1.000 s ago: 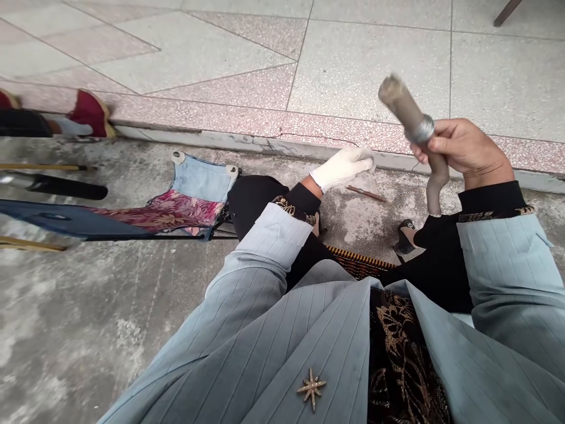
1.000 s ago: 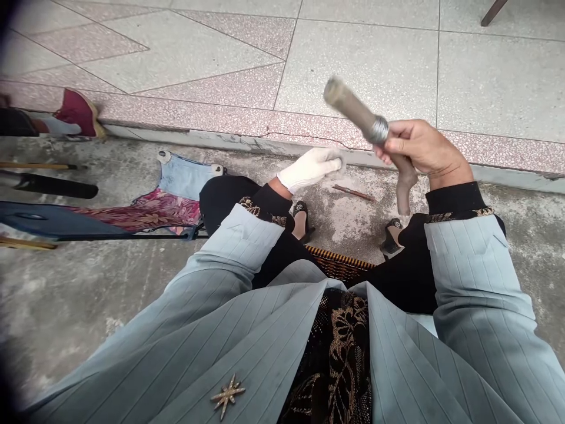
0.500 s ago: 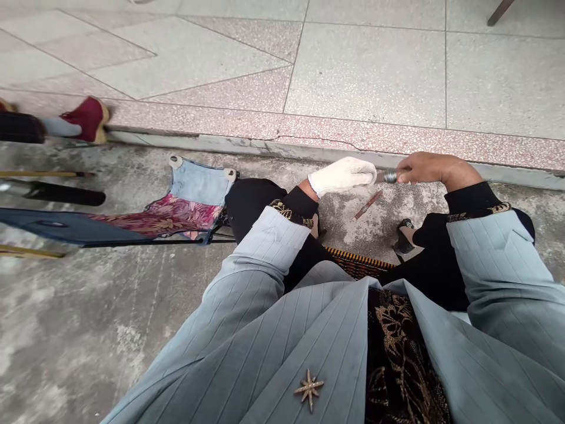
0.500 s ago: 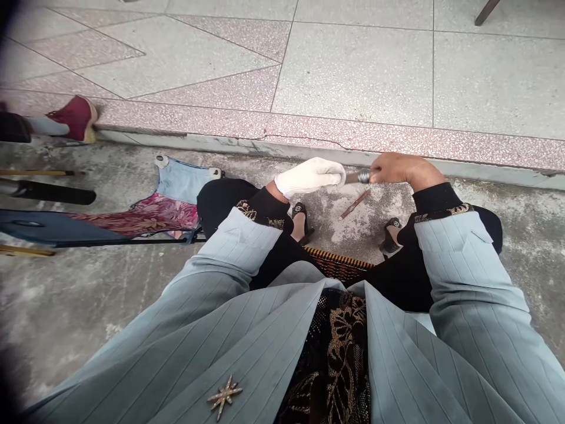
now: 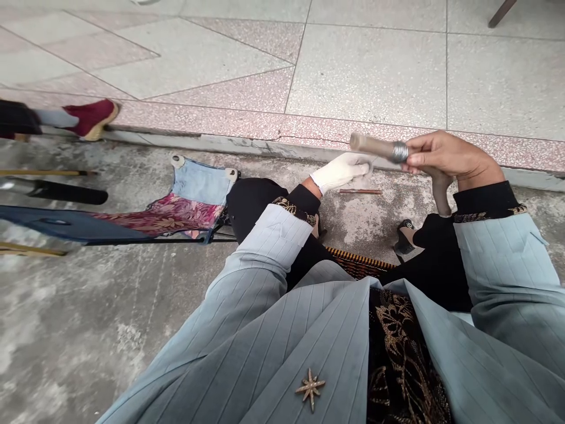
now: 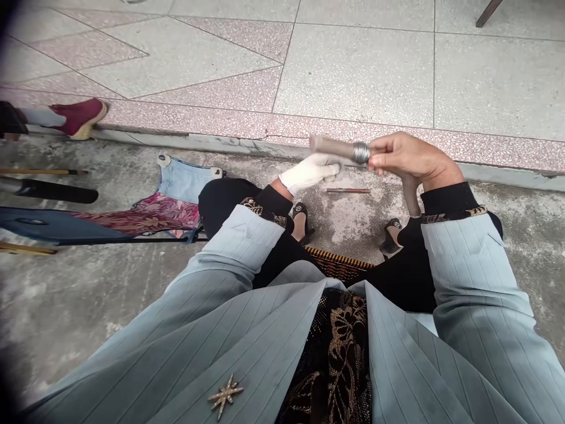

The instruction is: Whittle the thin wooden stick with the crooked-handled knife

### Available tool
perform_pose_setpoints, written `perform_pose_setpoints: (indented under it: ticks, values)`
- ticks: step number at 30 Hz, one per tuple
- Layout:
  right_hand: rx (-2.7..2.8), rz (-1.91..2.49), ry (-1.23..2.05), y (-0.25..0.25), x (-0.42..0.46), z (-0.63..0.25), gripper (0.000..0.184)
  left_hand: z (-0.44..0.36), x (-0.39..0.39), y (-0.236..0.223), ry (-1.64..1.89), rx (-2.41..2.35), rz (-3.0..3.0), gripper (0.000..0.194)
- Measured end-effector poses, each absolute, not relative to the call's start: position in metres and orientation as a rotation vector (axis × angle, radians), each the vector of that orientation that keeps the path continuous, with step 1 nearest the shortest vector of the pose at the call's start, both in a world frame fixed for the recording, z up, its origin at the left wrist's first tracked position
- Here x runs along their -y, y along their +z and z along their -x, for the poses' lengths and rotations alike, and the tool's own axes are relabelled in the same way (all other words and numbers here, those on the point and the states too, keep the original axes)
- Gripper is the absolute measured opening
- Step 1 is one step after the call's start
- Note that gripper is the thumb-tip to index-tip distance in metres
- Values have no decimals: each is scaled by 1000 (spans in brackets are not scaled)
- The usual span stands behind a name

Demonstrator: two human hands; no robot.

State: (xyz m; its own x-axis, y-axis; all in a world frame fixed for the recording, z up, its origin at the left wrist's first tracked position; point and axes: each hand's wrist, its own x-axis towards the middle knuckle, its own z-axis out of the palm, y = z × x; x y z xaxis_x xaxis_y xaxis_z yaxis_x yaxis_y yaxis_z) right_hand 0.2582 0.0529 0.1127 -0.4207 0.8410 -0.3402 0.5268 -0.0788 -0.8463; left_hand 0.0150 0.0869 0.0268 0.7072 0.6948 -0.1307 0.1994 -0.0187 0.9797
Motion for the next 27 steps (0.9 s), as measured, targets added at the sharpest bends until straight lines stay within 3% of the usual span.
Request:
perform_pose_setpoints:
  ticks: [5, 9, 11, 13, 16, 22, 27]
  values:
    - [1586, 1708, 1168, 90, -65, -252, 24, -22, -75, 22, 318, -480, -1535, 24]
    - [2030, 2042, 967, 69, -73, -250, 22, -20, -74, 25, 275, -473, -1609, 28]
    - [2312, 1999, 1210, 70, -72, -251, 19, -17, -77, 24, 310, -523, -1681, 28]
    - [2458, 1755, 1652, 79, -67, -255, 20, -13, -81, 23, 332, -559, -1736, 24]
    - [2307, 1380, 2010, 99, -58, -263, 31, -11, -85, 21, 366, -578, -1701, 22]
    - [1541, 1294, 1428, 106, -58, -274, 25, -16, -84, 20, 467, -590, -1533, 19]
    - [1316, 1348, 1335, 86, -66, -268, 26, -22, -74, 18, 349, -550, -1632, 22]
